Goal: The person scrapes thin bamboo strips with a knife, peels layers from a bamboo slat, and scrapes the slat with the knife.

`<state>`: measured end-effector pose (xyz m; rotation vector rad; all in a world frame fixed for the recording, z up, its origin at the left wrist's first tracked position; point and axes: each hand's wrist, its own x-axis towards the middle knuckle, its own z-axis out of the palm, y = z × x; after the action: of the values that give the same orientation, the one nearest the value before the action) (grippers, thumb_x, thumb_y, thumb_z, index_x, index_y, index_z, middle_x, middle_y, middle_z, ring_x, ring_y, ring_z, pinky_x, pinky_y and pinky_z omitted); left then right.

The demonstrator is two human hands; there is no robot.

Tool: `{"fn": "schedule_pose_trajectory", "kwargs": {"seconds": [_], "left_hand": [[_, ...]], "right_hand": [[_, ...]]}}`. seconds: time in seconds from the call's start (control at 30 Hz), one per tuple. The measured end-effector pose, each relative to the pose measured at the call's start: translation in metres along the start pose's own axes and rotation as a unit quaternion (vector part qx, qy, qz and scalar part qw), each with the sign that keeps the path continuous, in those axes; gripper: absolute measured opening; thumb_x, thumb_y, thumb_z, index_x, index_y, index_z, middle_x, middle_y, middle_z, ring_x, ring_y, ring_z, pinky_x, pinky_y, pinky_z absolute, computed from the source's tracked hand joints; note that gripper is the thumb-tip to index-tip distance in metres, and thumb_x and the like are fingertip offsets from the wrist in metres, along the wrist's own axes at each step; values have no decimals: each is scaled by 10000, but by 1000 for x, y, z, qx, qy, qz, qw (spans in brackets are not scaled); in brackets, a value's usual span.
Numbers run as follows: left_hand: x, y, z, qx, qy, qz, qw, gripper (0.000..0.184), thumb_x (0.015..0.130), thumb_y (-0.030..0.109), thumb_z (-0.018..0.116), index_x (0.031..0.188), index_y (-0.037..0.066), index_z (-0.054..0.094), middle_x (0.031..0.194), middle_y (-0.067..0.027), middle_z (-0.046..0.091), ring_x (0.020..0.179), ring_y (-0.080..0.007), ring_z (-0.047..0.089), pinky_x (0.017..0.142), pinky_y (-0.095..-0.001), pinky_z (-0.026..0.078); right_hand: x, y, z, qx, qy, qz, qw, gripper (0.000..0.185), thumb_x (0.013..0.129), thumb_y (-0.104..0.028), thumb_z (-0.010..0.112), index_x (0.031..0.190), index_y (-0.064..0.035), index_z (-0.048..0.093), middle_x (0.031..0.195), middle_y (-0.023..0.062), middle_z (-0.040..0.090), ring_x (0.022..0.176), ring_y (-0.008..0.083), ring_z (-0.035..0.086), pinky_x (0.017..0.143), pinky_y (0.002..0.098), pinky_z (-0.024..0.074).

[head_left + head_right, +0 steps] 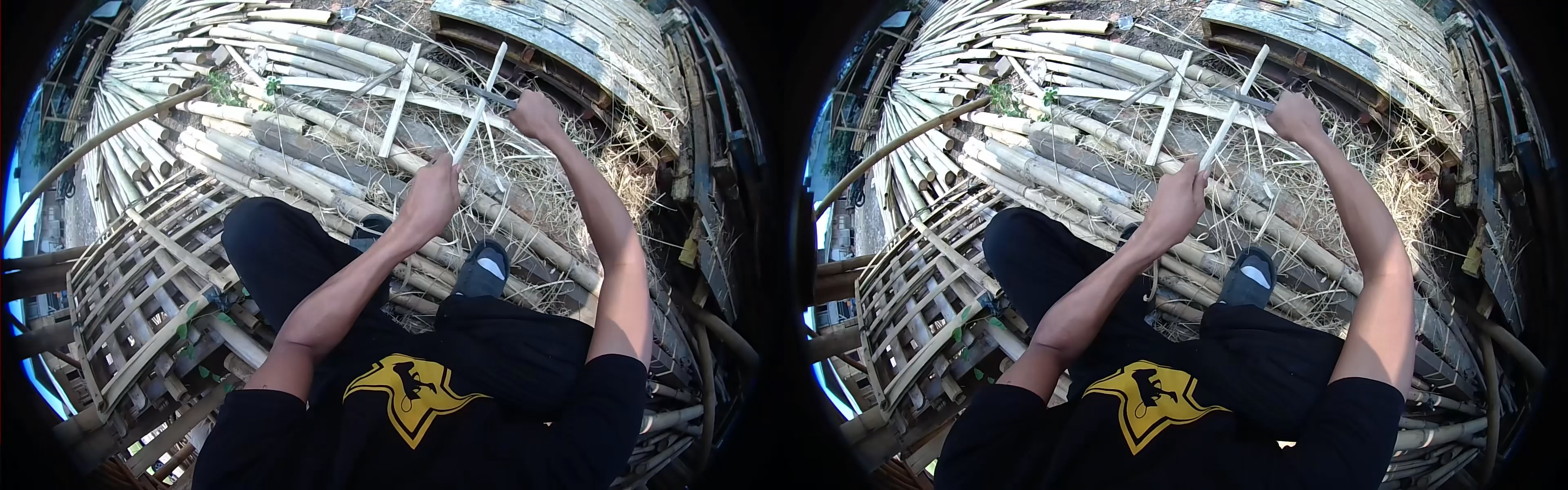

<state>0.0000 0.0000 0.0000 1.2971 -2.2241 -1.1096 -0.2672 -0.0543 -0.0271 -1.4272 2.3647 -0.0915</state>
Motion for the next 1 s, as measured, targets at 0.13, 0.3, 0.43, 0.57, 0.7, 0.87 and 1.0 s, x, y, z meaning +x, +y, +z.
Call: {"fn": "schedule_pose_trajectory", "kwargs": {"seconds": [0.13, 0.3, 0.43, 0.57, 0.7, 0.87, 1.0], "left_hand": [[-12, 14, -3, -48, -29, 20, 998, 201, 963, 138, 481, 869, -37, 509, 606, -265, 532, 561, -443, 554, 502, -486, 388], [-30, 23, -2, -72, -104, -9, 992, 227, 961, 146, 486, 839, -43, 515, 600, -253, 532, 580, -450, 547, 510, -481, 388], [-28, 1, 7, -48, -65, 12, 997, 227, 958, 142, 489, 834, -46, 522, 603, -239, 542, 581, -434, 552, 536, -468, 404], [-18, -27, 12, -36, -54, -28, 997, 240, 960, 166, 485, 852, -39, 544, 634, -238, 549, 594, -398, 560, 563, -449, 412], [-8, -51, 17, -85, -24, -9, 996, 256, 964, 188, 480, 880, -37, 568, 640, -181, 563, 570, -318, 549, 562, -406, 409], [-5, -39, 18, -188, -135, -64, 971, 376, 973, 326, 504, 882, -29, 590, 640, -89, 550, 605, -155, 589, 576, -345, 456], [-2, -20, 9, -324, -167, -119, 923, 349, 994, 340, 471, 1054, 3, 537, 623, -11, 540, 415, -77, 495, 389, -222, 413]], "right_hand": [[0, 41, -15, -27, 76, 61, 995, 358, 742, -219, 579, 971, 40, 669, 1007, 269, 657, 962, 416, 639, 839, 465, 514], [1, 81, -17, -73, 50, 84, 993, 339, 765, -234, 581, 951, 36, 667, 1001, 264, 659, 975, 402, 640, 843, 467, 512], [0, 81, -10, -83, 23, 72, 994, 336, 763, -243, 579, 893, 52, 674, 984, 259, 663, 962, 387, 646, 840, 460, 519], [16, 82, 17, 82, -116, -34, 989, 475, 760, -428, 665, 844, 39, 684, 583, 154, 602, 531, 263, 602, 537, 400, 469], [-29, 33, 11, 411, -249, -48, 876, 485, 849, -516, 646, 919, -38, 671, 490, -105, 272, 381, 35, 238, 381, 243, 185], [-46, -12, 14, 622, -158, 6, 767, 295, 949, -281, 594, 745, -125, 448, 485, -98, 303, 358, 19, 263, 350, 207, 193], [-56, -30, 9, 616, -174, -28, 768, 260, 946, -277, 600, 792, -103, 484, 487, -99, 308, 367, 22, 258, 362, 216, 194]]}}
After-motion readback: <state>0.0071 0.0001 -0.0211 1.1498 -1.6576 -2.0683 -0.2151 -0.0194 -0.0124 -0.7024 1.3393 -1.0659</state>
